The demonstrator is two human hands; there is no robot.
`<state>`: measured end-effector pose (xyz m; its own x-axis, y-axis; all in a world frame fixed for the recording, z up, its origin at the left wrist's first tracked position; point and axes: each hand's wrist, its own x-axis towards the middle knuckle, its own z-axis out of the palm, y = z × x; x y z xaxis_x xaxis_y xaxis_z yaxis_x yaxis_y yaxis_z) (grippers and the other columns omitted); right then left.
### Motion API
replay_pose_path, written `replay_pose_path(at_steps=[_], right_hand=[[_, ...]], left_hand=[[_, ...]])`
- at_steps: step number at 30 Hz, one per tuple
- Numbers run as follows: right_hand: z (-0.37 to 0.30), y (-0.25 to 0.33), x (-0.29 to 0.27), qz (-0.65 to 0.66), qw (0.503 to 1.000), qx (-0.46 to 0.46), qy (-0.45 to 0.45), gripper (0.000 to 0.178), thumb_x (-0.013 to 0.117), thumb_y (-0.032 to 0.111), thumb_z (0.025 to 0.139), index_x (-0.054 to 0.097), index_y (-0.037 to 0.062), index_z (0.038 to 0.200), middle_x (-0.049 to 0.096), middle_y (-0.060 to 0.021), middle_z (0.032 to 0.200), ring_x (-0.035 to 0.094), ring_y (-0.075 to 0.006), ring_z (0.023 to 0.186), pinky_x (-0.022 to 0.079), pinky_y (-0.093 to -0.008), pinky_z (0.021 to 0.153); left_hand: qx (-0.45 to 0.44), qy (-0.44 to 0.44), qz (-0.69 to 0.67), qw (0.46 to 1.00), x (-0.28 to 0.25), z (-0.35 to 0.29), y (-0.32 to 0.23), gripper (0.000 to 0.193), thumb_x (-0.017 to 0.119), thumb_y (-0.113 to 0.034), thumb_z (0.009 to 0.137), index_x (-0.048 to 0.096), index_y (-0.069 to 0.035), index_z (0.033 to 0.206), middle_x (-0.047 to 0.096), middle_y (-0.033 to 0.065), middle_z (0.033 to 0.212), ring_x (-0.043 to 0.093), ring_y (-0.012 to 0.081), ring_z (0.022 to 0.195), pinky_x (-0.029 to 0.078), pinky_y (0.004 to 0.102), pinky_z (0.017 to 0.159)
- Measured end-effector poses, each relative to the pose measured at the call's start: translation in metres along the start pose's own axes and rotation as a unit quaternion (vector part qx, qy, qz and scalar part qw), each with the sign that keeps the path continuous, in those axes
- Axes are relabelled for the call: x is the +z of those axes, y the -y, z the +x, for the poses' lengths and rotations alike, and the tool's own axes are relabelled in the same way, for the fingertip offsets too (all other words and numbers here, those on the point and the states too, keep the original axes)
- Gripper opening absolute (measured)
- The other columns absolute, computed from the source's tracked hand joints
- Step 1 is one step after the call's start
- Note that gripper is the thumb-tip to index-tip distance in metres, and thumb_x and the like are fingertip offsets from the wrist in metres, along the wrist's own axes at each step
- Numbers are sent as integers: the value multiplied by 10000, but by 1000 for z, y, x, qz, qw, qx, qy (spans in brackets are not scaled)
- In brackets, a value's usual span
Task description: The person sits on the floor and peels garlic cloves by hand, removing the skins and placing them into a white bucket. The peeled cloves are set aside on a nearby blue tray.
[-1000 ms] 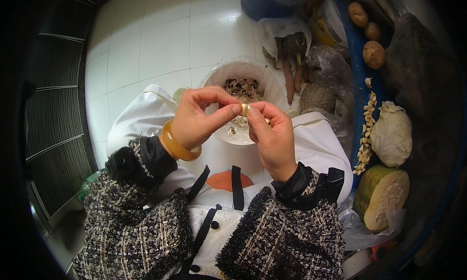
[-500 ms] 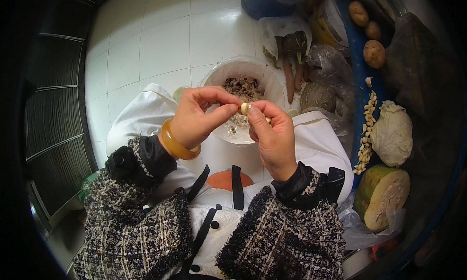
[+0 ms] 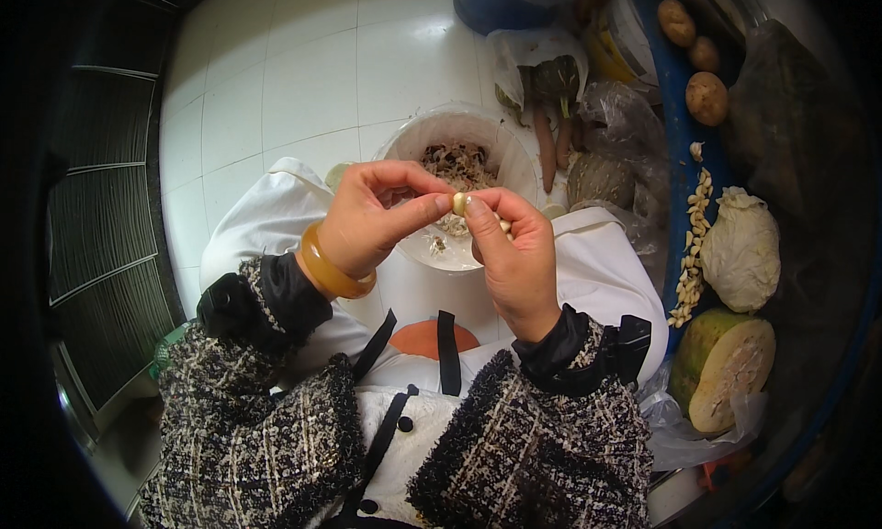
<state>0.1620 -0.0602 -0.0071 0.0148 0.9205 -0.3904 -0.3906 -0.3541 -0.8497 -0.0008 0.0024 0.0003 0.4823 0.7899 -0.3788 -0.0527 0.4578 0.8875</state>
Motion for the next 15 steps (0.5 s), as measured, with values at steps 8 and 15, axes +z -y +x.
replay_pose_path(at_steps=[8,15], right_hand=[[0,-1,2,42,999,-2,7,168,547,156,961,626,8,977,447,88,616,318,11,500,226,-177,451],[1,2,3,74,997,14,9,184,542,165,965,621,0,983,463,81,641,311,8,496,224,-180,450]], left_hand=[[36,-9,43,998,0,-1,0,131,690,-61,802,684,17,907,673,46,879,588,95,839,467,241,799],[270,-72,172,945,5,2,5,129,676,-54,707,673,-11,829,628,52,767,563,135,711,457,255,648]])
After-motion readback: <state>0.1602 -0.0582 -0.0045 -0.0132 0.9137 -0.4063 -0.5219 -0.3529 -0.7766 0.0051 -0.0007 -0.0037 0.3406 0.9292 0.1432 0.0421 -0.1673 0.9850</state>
